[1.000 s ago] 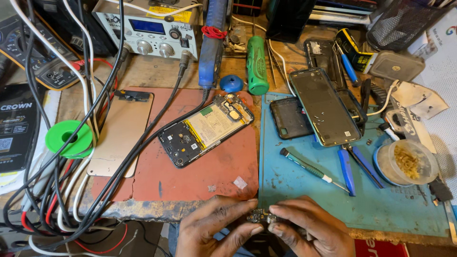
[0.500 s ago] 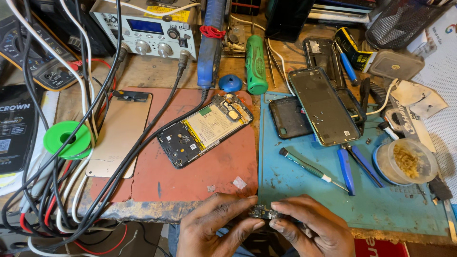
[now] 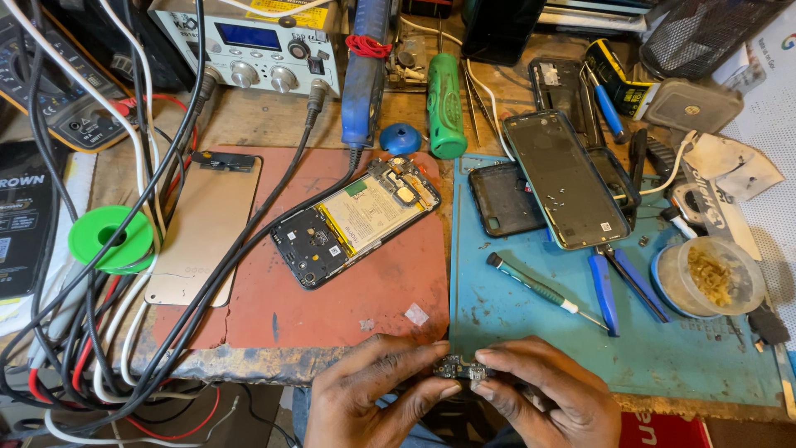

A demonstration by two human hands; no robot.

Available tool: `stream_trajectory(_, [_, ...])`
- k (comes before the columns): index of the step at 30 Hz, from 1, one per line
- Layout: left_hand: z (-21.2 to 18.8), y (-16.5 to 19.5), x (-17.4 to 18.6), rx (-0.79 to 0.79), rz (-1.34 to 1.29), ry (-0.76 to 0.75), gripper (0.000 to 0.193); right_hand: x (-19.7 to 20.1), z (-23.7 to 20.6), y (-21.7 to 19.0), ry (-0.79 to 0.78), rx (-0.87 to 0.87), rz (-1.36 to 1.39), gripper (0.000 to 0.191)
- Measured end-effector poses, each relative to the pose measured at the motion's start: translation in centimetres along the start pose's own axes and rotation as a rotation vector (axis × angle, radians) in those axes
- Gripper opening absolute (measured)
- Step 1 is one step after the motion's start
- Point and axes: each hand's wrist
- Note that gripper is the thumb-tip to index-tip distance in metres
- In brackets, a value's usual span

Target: The person removes the back cover of a smartphone, unscrews internal components, and detaches the charging port assembly. They then use a soldering iron to work on the port's contacts.

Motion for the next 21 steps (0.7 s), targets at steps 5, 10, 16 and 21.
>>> stream_trajectory(5, [-0.1,-0.2,0.1,-0.021,-0.032,-0.005,0.035,-0.1,0.1,-0.3,0.002,0.037,0.056,0.034])
stream_trajectory(10, [-0.4,-0.7,0.0,-0.072,-0.032,0.004,0.036,0.0,-0.1,0.0,-0.004,0.048,0.081,0.033])
stream_trajectory(16, [0.2,0.1,1.3,-0.276,0.122,0.09,0.045,0.1,-0.1,0.6,-0.017,0.287,0.114,0.033])
stream_trajectory(21, [2.1,0.4,4.2,-0.638,0.549,0.107,0.034,0.2,-0.4,0.4,-0.018,0.766,-0.161,0.03])
Point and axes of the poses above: each hand's wrist, its own z-axis towards the middle knuckle, its own x-axis out of the back of the hand, y = z × x, and after that the axes turned 15 degrees about y, right-handed
